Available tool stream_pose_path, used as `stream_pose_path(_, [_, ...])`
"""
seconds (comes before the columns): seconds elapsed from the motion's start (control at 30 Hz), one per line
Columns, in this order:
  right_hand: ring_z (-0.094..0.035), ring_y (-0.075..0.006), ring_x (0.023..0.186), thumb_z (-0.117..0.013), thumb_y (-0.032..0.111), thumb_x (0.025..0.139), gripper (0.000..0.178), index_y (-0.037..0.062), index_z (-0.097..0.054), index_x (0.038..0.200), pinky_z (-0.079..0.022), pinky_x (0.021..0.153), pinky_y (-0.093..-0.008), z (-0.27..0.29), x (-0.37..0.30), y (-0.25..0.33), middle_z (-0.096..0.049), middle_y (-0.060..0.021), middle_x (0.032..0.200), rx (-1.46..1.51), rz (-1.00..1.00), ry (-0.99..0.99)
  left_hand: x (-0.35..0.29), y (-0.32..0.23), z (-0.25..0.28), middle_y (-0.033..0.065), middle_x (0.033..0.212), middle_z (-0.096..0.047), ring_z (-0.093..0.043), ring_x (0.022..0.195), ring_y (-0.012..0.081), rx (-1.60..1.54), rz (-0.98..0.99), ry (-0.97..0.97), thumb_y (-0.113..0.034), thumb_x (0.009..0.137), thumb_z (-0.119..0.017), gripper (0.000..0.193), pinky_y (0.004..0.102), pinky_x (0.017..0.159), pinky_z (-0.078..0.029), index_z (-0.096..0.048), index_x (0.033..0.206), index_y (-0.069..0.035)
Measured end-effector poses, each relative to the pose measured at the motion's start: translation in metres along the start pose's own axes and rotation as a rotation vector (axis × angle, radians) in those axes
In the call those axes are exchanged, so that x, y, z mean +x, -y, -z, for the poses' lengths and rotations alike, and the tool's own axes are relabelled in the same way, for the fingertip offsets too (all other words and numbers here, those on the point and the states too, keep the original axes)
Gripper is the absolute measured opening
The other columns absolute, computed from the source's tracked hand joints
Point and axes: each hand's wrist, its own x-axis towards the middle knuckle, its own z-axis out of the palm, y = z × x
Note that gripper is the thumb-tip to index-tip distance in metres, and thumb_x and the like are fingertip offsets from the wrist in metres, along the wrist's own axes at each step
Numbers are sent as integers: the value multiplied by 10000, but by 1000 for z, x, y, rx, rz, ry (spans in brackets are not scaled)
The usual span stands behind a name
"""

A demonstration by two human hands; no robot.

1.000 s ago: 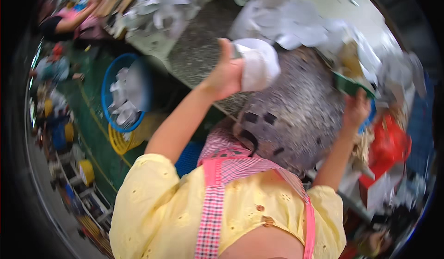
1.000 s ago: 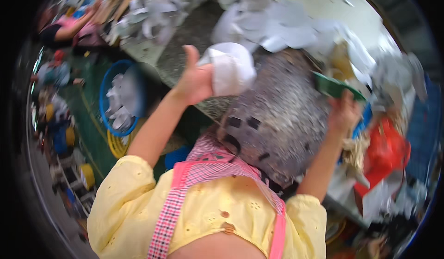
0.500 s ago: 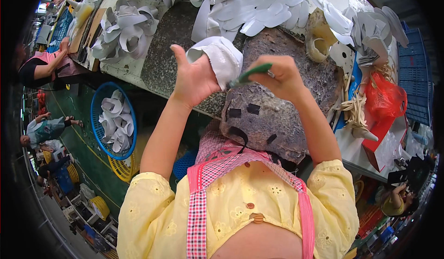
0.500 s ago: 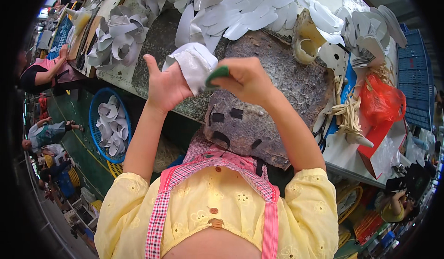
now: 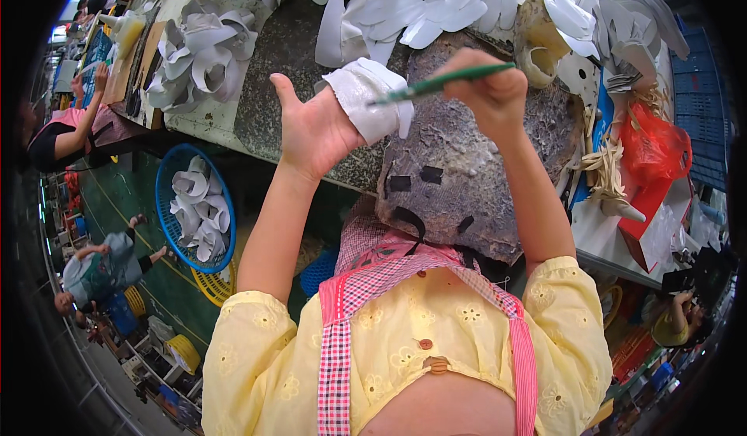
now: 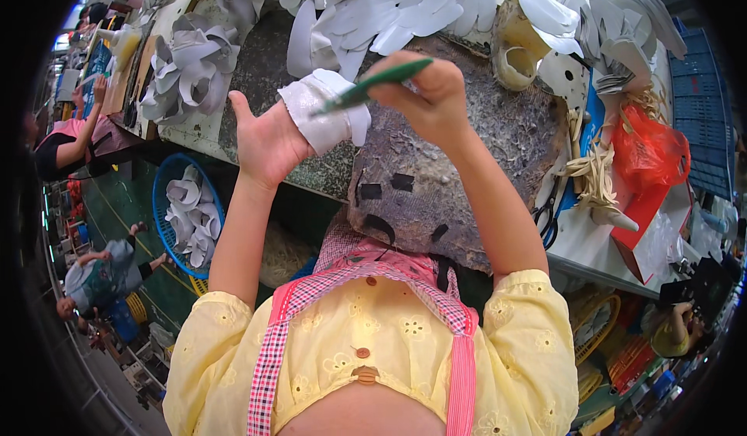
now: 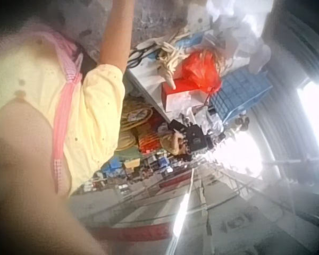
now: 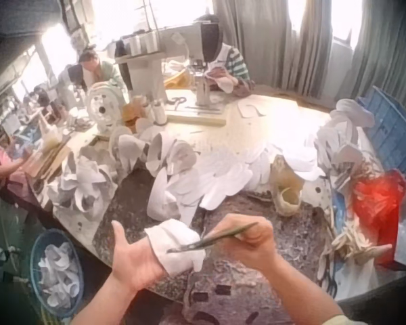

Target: The person applies adhesive to shoe parts by hand using a green applicator tool, dipping the tool into a glue container and spreading the glue over the components.

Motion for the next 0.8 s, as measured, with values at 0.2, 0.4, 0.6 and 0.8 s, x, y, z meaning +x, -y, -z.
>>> stream_pose_path(0.2, [-530, -123, 593, -599, -63, 650, 144, 6, -601, 776, -420, 535, -245, 8, -17, -14, -580, -53, 678, -226, 16, 142, 16, 6, 7, 255, 1271, -245, -284, 1179, 358, 25, 41, 42, -779, 647, -147, 1054, 474, 954, -249, -138, 1255, 82])
stream_pose_path(0.4, [-524, -101, 577, -624, 45, 707, 59, 14, -597, 750, -397, 515, -208, 85, -57, -9, -598, -78, 694, -425, -248, -440, 53, 16, 38, 222, 1267, -280, -293, 1179, 323, -23, 15, -141, -652, 761, -245, 897, 424, 984, -230, -193, 1221, 116])
stream_pose_path(0.6, [-514, -267, 637, -636, 229, 687, 234, 11, -557, 721, -401, 560, -370, 187, -68, -60, -525, -120, 614, -1454, -228, -626, 87, 21, 71, 159, 830, -590, -573, 798, 250, 1489, 19, -549, -490, 807, -403, 564, 339, 696, -434, -593, 799, 40])
stream_pose_path(0.8, [-448, -204, 550, -688, 195, 644, 183, 47, -581, 637, -340, 484, -306, 219, -57, -57, -464, -79, 569, -915, -201, -781, 81, 16, 46, 206, 762, -565, -544, 733, 339, 2361, -122, 40, -478, 659, -588, 532, 391, 674, -427, -558, 786, 38])
